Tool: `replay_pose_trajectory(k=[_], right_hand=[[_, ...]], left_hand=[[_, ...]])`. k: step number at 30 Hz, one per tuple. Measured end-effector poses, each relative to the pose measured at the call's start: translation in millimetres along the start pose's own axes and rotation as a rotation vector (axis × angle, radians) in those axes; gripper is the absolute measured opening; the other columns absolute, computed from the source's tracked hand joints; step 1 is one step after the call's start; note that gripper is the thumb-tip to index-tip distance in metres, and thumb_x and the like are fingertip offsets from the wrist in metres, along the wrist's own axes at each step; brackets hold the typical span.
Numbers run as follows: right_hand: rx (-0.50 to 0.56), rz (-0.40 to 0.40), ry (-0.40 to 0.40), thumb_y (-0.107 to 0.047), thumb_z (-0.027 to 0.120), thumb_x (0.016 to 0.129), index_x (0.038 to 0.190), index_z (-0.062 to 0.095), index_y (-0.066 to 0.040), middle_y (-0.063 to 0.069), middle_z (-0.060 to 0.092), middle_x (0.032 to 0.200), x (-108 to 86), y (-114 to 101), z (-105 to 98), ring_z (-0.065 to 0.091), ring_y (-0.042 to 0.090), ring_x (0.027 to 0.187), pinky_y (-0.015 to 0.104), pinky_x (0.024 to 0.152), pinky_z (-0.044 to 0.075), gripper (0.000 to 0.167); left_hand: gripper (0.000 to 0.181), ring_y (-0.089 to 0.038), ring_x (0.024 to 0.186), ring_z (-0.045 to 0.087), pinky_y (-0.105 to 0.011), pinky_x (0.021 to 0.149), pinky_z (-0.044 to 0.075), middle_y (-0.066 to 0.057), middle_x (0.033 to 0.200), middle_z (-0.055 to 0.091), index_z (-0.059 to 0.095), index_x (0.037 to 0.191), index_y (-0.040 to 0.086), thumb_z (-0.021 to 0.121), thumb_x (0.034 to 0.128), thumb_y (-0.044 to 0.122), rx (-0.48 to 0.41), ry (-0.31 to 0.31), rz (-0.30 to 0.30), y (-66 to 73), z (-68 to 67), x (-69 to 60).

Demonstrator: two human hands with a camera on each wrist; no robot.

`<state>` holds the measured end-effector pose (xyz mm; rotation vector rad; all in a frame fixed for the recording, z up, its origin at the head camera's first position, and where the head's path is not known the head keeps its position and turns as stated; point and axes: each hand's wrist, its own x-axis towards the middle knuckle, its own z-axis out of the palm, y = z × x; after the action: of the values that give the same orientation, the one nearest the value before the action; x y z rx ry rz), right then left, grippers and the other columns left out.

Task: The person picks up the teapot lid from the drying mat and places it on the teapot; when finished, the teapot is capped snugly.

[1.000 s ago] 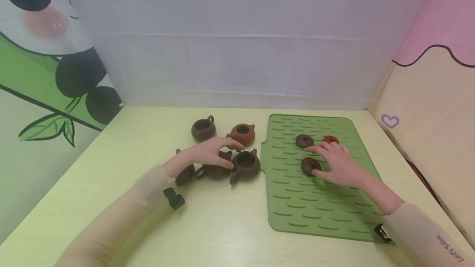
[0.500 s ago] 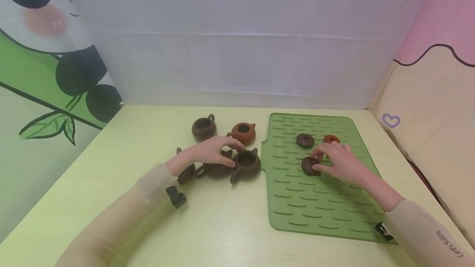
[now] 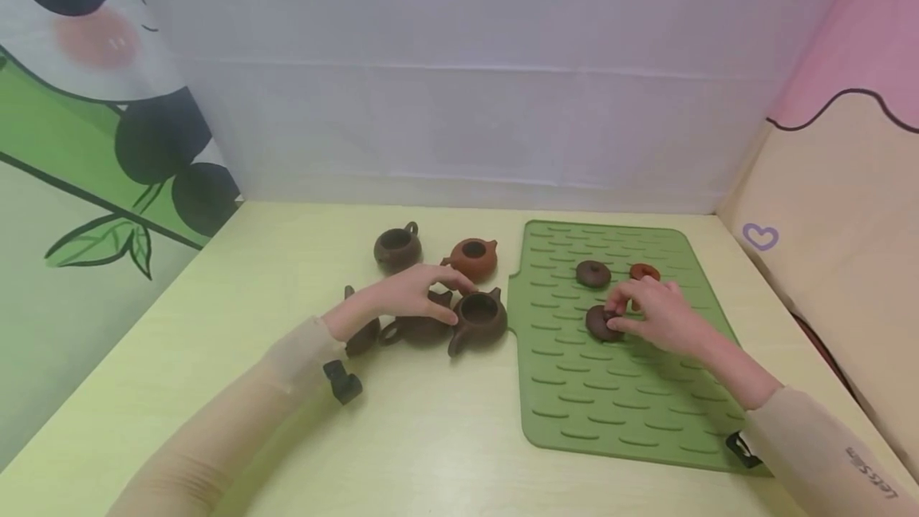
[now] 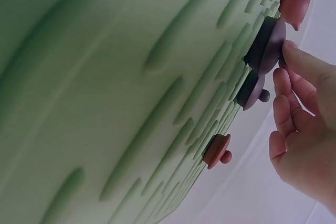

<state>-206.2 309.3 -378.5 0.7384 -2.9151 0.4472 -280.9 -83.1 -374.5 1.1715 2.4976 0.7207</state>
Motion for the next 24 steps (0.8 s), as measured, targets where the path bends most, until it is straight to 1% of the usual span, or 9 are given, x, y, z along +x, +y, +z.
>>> replay_pose_trajectory(k=[4,8,10,14,17,18,20,24], right_hand=[[-0.012,-0.042,0.046,-0.021,0.081,0.08,0.088,0.068,-0.026,-0.018,0.066,0.083,1.9,-1.7,-0.9,0.061,0.007,0.078,0.036,0.073,0.037,0.016],[-0.009,-0.086,0.113,-0.018,0.083,0.079,0.087,0.069,-0.026,-0.02,0.061,0.079,4.9,-5.5,-1.2,0.054,0.0,0.075,0.026,0.068,0.038,0.018],[0.009,-0.087,0.122,-0.018,0.082,0.079,0.088,0.068,-0.026,-0.019,0.059,0.08,6.7,-8.9,-2.1,0.05,-0.002,0.075,0.025,0.068,0.036,0.019],[0.06,-0.049,0.096,-0.021,0.08,0.082,0.091,0.069,-0.025,-0.017,0.06,0.082,10.7,-17.6,-6.8,0.048,0.0,0.078,0.027,0.071,0.033,0.016],[0.096,-0.014,0.069,-0.024,0.079,0.084,0.092,0.069,-0.025,-0.016,0.061,0.081,15.1,-24.9,-9.6,0.048,0.003,0.078,0.028,0.071,0.037,0.013],[0.114,-0.002,0.06,-0.024,0.078,0.085,0.092,0.069,-0.024,-0.016,0.061,0.08,16.8,-27.4,-10.0,0.048,0.003,0.078,0.029,0.073,0.036,0.012],[0.141,0.012,0.05,-0.024,0.077,0.086,0.092,0.069,-0.023,-0.014,0.061,0.08,20.5,-32.4,-10.3,0.049,0.004,0.077,0.027,0.071,0.04,0.011],[0.232,0.038,0.028,-0.024,0.075,0.088,0.095,0.068,-0.019,-0.008,0.063,0.084,26.7,-45.9,-11.9,0.05,0.005,0.078,0.024,0.071,0.043,0.012]], left_hand=[[0.052,-0.018,0.127,0.057,-0.038,0.11,0.044,0.004,0.134,0.064,0.06,0.134,0.02,0.077,0.0849,0.025,-0.014,-0.001,-0.01,1.0,-0.7,-1.3],[0.052,-0.018,0.126,0.057,-0.038,0.109,0.044,0.005,0.133,0.064,0.061,0.133,0.021,0.078,0.084,0.024,-0.025,0.006,-0.023,2.2,-1.2,-2.4],[0.052,-0.018,0.126,0.057,-0.038,0.109,0.044,0.006,0.133,0.064,0.061,0.132,0.022,0.078,0.0835,0.024,-0.033,0.01,-0.029,2.6,-1.2,-2.9],[0.051,-0.018,0.126,0.058,-0.039,0.11,0.044,0.007,0.132,0.065,0.062,0.132,0.023,0.078,0.0828,0.024,-0.051,0.015,-0.039,2.6,-1.4,-3.9],[0.051,-0.018,0.126,0.058,-0.039,0.11,0.043,0.007,0.132,0.065,0.062,0.131,0.023,0.078,0.0826,0.024,-0.063,0.015,-0.045,2.2,-1.6,-4.3],[0.051,-0.018,0.126,0.057,-0.039,0.11,0.043,0.007,0.132,0.065,0.062,0.131,0.023,0.078,0.0826,0.024,-0.066,0.015,-0.047,2.1,-1.7,-4.4],[0.052,-0.018,0.127,0.057,-0.04,0.111,0.042,0.007,0.133,0.064,0.062,0.131,0.023,0.078,0.0825,0.024,-0.072,0.014,-0.05,2.1,-1.8,-4.7],[0.052,-0.018,0.13,0.055,-0.041,0.113,0.041,0.006,0.134,0.064,0.062,0.132,0.023,0.078,0.0824,0.024,-0.078,0.014,-0.055,3.3,-2.5,-6.1]])
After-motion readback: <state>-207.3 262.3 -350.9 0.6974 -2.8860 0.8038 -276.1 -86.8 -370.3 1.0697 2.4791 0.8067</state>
